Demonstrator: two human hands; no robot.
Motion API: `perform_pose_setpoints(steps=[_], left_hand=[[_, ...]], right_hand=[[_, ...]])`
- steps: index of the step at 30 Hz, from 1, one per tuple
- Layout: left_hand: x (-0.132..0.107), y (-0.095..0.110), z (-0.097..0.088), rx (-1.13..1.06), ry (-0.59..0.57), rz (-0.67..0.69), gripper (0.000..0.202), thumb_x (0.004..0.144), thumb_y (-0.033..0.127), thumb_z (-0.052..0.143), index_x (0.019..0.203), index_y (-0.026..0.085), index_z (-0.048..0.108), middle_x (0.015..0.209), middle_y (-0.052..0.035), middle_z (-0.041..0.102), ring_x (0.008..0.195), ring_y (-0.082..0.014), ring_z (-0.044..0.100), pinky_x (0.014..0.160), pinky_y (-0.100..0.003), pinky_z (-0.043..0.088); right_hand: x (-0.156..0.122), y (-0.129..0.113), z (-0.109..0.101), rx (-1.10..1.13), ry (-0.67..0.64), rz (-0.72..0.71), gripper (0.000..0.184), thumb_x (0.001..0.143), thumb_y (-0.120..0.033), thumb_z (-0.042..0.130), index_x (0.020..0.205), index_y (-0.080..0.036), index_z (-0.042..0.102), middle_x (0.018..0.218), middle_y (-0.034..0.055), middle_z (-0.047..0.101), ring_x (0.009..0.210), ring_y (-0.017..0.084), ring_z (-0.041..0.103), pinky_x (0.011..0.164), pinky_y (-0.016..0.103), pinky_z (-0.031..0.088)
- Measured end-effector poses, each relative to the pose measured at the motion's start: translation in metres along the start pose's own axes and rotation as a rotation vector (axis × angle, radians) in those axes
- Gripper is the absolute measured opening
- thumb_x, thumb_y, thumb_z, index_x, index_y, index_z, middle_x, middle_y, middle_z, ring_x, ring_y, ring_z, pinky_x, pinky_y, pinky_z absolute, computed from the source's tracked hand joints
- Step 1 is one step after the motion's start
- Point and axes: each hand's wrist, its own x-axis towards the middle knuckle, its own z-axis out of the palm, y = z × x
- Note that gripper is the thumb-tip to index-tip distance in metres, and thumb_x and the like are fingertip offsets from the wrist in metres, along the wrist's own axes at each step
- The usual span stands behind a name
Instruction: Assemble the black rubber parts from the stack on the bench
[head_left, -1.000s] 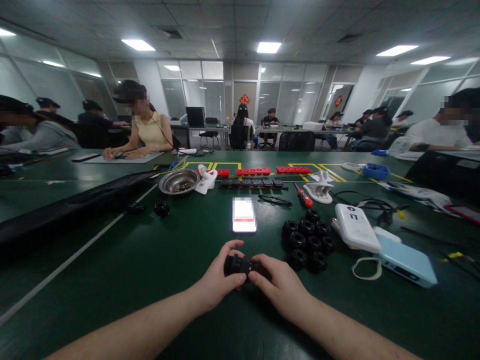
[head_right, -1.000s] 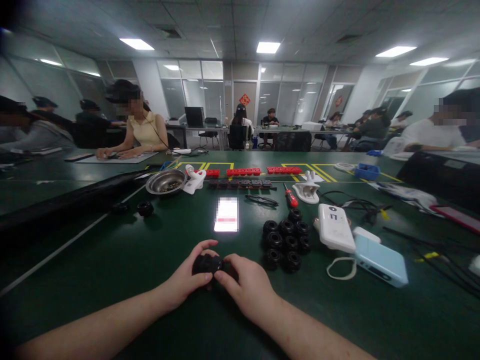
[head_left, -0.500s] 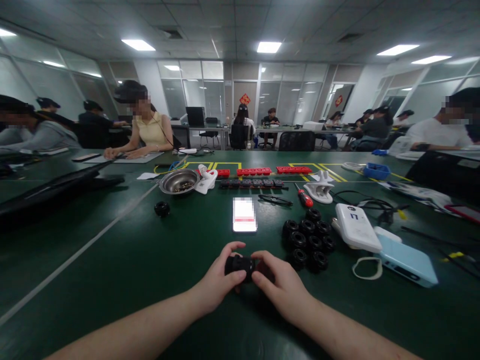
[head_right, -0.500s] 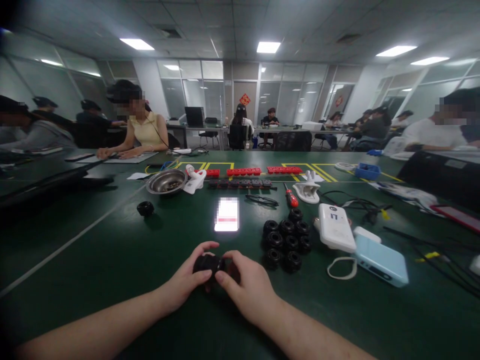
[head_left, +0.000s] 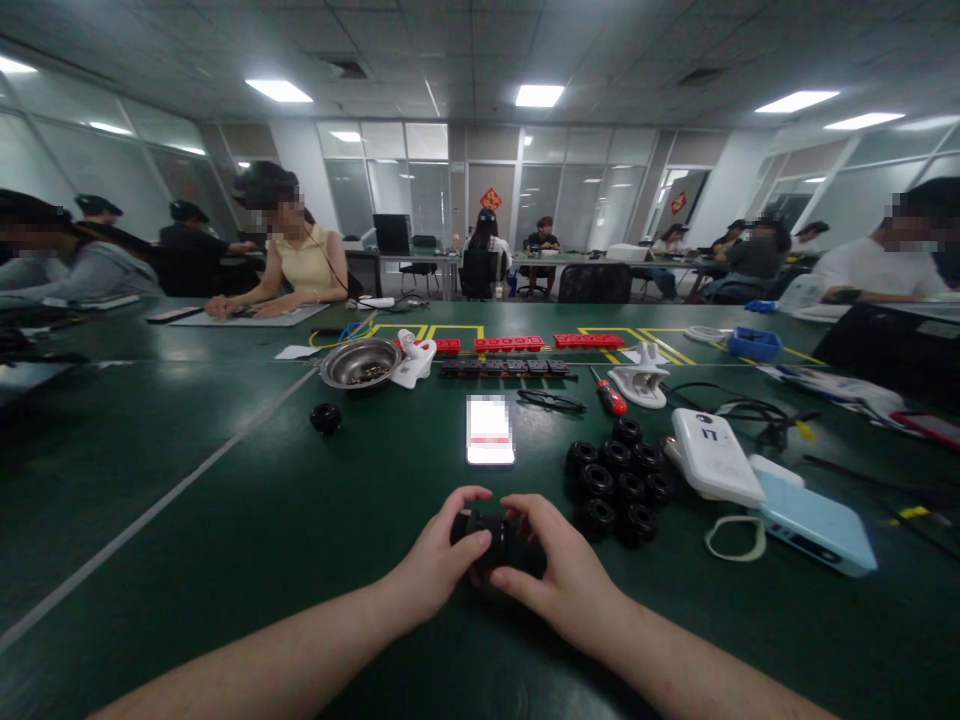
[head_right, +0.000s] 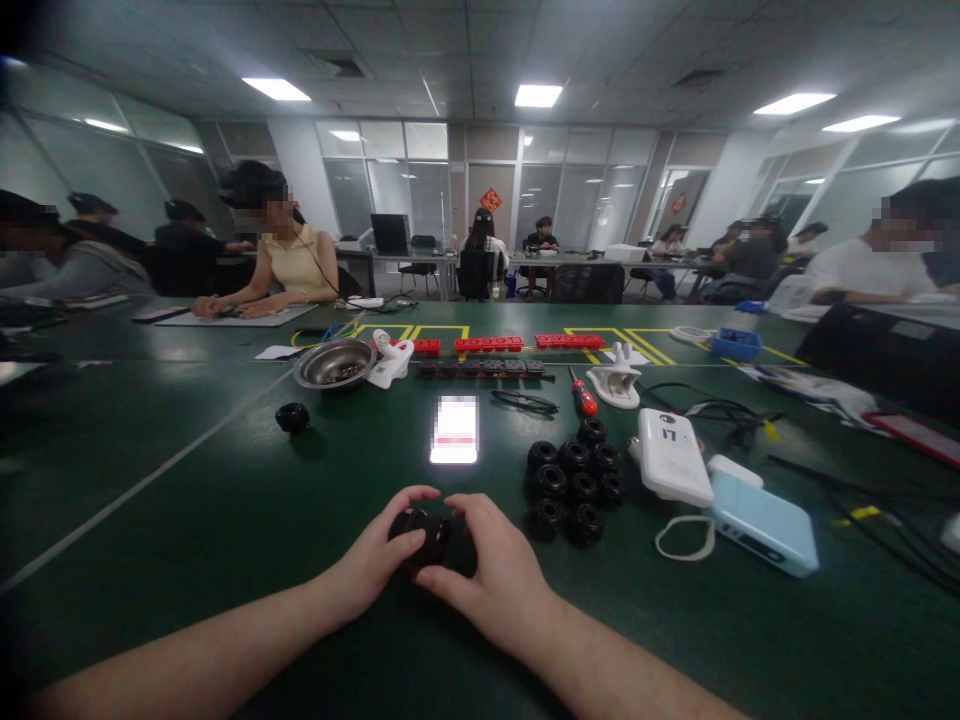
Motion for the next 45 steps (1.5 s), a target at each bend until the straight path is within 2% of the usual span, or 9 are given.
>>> perform_pose_setpoints(steps=[6,9,13,19,25,31,36,41,45], left_hand=[[-0.0031,0.0026,-0.0008,-0.028,-0.019,0.028,0.057,0.062,0.011,0.054,0.112,0.026,0.033,0.095,-0.0013,0.040,0.076,-0.0141,0.048,0.058,-0.024,0.045],[-0.0034,0.0044,-0.0007,-0.035,-0.015,0.041,0.052,0.069,0.025,0.055,0.115,0.025,0.031,0.096,-0.0022,0.041,0.078,-0.0149,0.050,0.059,-0.025,0.045],[0.0006,0.0013,-0.0005,0.006,-0.011,-0.009,0.046,0.074,0.039,0.050,0.112,0.021,0.031,0.087,-0.0030,0.050,0.062,-0.0124,0.054,0.054,-0.026,0.044],[0.0004,0.0005,-0.0012,-0.042,-0.005,-0.003,0.046,0.071,0.034,0.054,0.110,0.022,0.032,0.086,-0.0022,0.048,0.062,-0.0125,0.053,0.051,-0.025,0.042],[-0.0065,0.0064,-0.0016,0.062,-0.071,0.099,0.064,0.060,0.013,0.061,0.116,0.024,0.032,0.101,-0.0027,0.043,0.094,-0.0202,0.046,0.080,-0.034,0.037],[-0.0012,0.0034,-0.0027,-0.066,-0.075,-0.008,0.052,0.071,0.041,0.048,0.116,0.021,0.030,0.093,-0.0055,0.047,0.074,-0.0189,0.053,0.059,-0.031,0.042],[0.0015,0.0024,-0.0008,-0.029,-0.043,-0.058,0.043,0.071,0.039,0.050,0.107,0.019,0.035,0.083,-0.0030,0.048,0.064,-0.0153,0.053,0.053,-0.027,0.041],[-0.0006,0.0000,-0.0023,-0.081,0.001,-0.008,0.053,0.064,0.028,0.057,0.111,0.023,0.033,0.090,-0.0024,0.044,0.070,-0.0152,0.052,0.056,-0.027,0.044],[0.0011,-0.0010,-0.0035,-0.079,-0.033,0.012,0.051,0.067,0.035,0.057,0.111,0.024,0.033,0.094,-0.0036,0.046,0.074,-0.0161,0.054,0.058,-0.027,0.045]], right_hand=[[0.0035,0.0056,0.0054,-0.161,-0.131,0.087,0.022,0.082,-0.032,0.044,0.069,-0.016,0.054,0.066,0.0008,0.054,0.063,0.014,0.048,0.055,0.025,0.036],[0.0029,0.0063,0.0065,-0.103,-0.095,0.056,0.011,0.076,-0.026,0.054,0.083,-0.017,0.055,0.076,0.0020,0.057,0.070,0.016,0.051,0.061,0.026,0.039],[0.0013,0.0041,0.0035,-0.081,-0.005,-0.035,0.037,0.069,-0.019,0.061,0.104,-0.018,0.049,0.092,0.0044,0.056,0.084,0.018,0.050,0.074,0.031,0.040],[0.0008,0.0021,0.0020,-0.083,0.000,-0.005,0.040,0.069,-0.032,0.061,0.104,-0.018,0.048,0.095,0.0048,0.056,0.085,0.019,0.050,0.074,0.032,0.040],[0.0021,0.0065,0.0049,-0.083,-0.083,0.089,0.016,0.080,-0.032,0.047,0.077,-0.017,0.053,0.070,0.0014,0.055,0.066,0.016,0.050,0.058,0.026,0.038],[0.0000,0.0025,0.0032,-0.107,0.006,-0.053,0.034,0.067,-0.023,0.064,0.097,-0.016,0.049,0.089,0.0046,0.055,0.080,0.018,0.050,0.070,0.030,0.040],[-0.0011,-0.0001,0.0024,-0.132,-0.027,0.001,0.045,0.060,-0.033,0.069,0.097,-0.018,0.047,0.090,0.0040,0.055,0.080,0.020,0.050,0.069,0.031,0.040],[0.0017,0.0028,0.0035,-0.059,-0.124,0.130,0.016,0.082,-0.032,0.043,0.080,-0.018,0.050,0.071,0.0008,0.055,0.064,0.014,0.049,0.056,0.025,0.037],[0.0023,0.0037,0.0061,-0.044,-0.138,0.142,0.011,0.078,-0.028,0.050,0.082,-0.018,0.051,0.076,0.0020,0.056,0.067,0.015,0.050,0.058,0.024,0.037]])
